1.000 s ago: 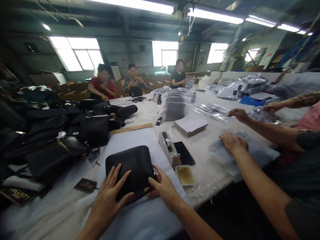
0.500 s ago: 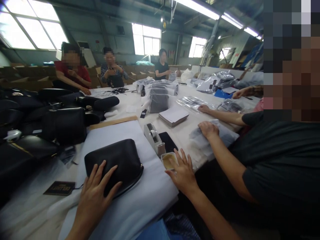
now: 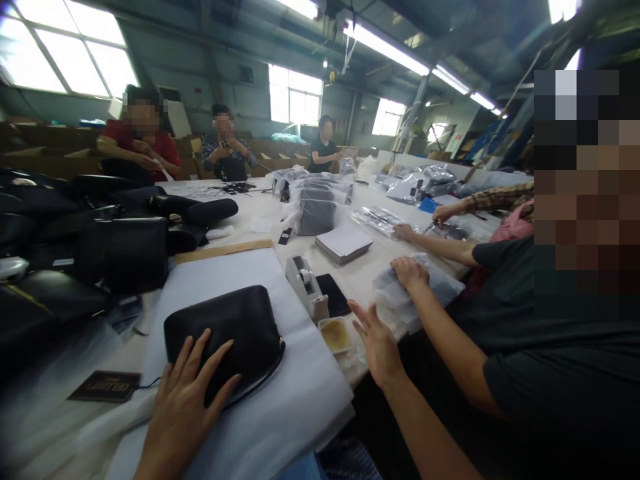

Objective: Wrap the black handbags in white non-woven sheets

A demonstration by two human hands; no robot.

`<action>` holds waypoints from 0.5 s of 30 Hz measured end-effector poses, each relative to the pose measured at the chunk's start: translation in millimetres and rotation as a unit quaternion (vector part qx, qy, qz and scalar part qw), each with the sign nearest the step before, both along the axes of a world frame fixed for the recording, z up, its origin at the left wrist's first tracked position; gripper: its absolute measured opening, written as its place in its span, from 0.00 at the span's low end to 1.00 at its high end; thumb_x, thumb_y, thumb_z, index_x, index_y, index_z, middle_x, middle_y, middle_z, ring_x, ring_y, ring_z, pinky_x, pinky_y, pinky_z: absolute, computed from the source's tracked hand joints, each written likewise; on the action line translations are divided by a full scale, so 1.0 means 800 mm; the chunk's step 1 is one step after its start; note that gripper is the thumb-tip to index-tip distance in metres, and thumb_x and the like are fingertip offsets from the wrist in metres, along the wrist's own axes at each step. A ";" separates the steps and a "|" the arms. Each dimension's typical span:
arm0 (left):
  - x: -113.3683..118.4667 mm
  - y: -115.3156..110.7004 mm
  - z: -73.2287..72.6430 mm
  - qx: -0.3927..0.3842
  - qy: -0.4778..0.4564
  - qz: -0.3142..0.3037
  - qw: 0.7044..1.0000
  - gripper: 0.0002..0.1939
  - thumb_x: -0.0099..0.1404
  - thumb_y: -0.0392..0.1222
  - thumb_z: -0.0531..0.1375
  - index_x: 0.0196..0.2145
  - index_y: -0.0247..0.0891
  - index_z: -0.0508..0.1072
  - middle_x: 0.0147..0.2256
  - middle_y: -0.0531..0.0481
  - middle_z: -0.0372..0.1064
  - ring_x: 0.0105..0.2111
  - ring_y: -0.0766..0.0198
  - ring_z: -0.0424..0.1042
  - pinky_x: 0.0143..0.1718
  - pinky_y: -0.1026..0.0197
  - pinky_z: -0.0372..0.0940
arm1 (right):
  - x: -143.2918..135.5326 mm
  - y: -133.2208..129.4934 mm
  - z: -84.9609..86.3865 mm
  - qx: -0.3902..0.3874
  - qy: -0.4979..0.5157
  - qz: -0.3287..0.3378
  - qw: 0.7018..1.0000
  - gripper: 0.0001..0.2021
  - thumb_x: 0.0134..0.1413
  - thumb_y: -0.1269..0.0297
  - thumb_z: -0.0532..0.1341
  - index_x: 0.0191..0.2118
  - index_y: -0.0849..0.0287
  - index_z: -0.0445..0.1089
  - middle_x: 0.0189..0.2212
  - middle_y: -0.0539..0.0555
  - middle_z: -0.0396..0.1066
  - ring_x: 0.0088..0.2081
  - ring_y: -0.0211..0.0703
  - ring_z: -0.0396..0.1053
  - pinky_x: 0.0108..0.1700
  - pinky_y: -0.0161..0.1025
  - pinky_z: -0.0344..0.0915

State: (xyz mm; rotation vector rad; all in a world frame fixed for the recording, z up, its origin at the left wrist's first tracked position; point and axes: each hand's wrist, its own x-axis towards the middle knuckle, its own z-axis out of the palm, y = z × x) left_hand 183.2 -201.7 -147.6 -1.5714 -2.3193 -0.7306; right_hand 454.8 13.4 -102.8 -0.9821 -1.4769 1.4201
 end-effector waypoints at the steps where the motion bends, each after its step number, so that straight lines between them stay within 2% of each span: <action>1: -0.001 0.000 -0.002 0.006 -0.001 -0.002 1.000 0.26 0.68 0.51 0.55 0.63 0.49 0.63 0.69 0.44 0.47 0.68 0.41 0.44 0.61 0.30 0.50 | -0.003 -0.003 0.013 -0.081 0.089 0.005 0.993 0.27 0.62 0.39 0.50 0.49 0.52 0.76 0.59 0.54 0.67 0.64 0.51 0.59 0.63 0.54 0.58; 3: -0.004 0.001 -0.007 0.020 -0.003 -0.005 1.000 0.26 0.68 0.51 0.55 0.63 0.50 0.62 0.69 0.44 0.47 0.68 0.40 0.44 0.61 0.29 0.49 | -0.013 -0.011 0.033 -0.199 0.195 0.032 0.960 0.22 0.61 0.42 0.56 0.46 0.53 0.76 0.55 0.54 0.71 0.59 0.47 0.66 0.58 0.46 0.67; 4: -0.005 0.002 -0.009 0.026 -0.005 -0.007 1.000 0.27 0.68 0.51 0.55 0.63 0.50 0.61 0.69 0.44 0.47 0.68 0.40 0.44 0.61 0.29 0.49 | -0.021 -0.014 0.040 -0.231 0.217 0.042 0.947 0.18 0.59 0.46 0.61 0.45 0.53 0.76 0.52 0.53 0.73 0.55 0.44 0.68 0.54 0.41 0.69; 6: -0.007 0.002 -0.013 0.032 -0.004 -0.013 0.999 0.27 0.67 0.51 0.55 0.63 0.51 0.61 0.69 0.44 0.47 0.68 0.40 0.44 0.61 0.29 0.49 | -0.041 -0.019 0.047 -0.242 0.233 0.043 0.941 0.13 0.52 0.54 0.69 0.42 0.52 0.76 0.45 0.49 0.76 0.46 0.37 0.72 0.46 0.32 0.71; 8: -0.007 0.001 -0.015 0.033 0.005 -0.013 0.999 0.28 0.67 0.50 0.56 0.63 0.51 0.61 0.69 0.44 0.47 0.68 0.40 0.46 0.60 0.30 0.51 | -0.066 -0.017 0.050 -0.210 0.215 0.053 0.952 0.11 0.46 0.59 0.73 0.36 0.54 0.76 0.35 0.47 0.75 0.36 0.32 0.72 0.37 0.28 0.70; 10: -0.006 0.000 -0.015 0.030 0.028 -0.008 0.999 0.28 0.67 0.50 0.57 0.63 0.52 0.61 0.69 0.44 0.47 0.67 0.39 0.48 0.59 0.31 0.54 | -0.099 -0.009 0.053 -0.149 0.159 0.080 0.973 0.11 0.43 0.61 0.75 0.31 0.57 0.75 0.27 0.46 0.73 0.28 0.31 0.68 0.30 0.27 0.67; 13: -0.007 -0.001 -0.015 0.020 0.078 0.012 0.997 0.29 0.66 0.47 0.58 0.64 0.52 0.61 0.69 0.45 0.47 0.66 0.41 0.51 0.57 0.34 0.59 | -0.158 0.016 0.059 -0.028 0.055 0.121 0.991 0.13 0.42 0.57 0.75 0.29 0.60 0.75 0.23 0.49 0.73 0.25 0.33 0.67 0.28 0.31 0.66; 15: -0.008 -0.001 -0.014 0.014 0.109 0.025 0.994 0.30 0.66 0.46 0.59 0.64 0.52 0.60 0.68 0.45 0.48 0.66 0.42 0.52 0.56 0.37 0.61 | -0.204 0.038 0.061 0.059 -0.002 0.155 0.986 0.14 0.44 0.54 0.73 0.31 0.60 0.77 0.24 0.51 0.75 0.26 0.37 0.70 0.29 0.34 0.68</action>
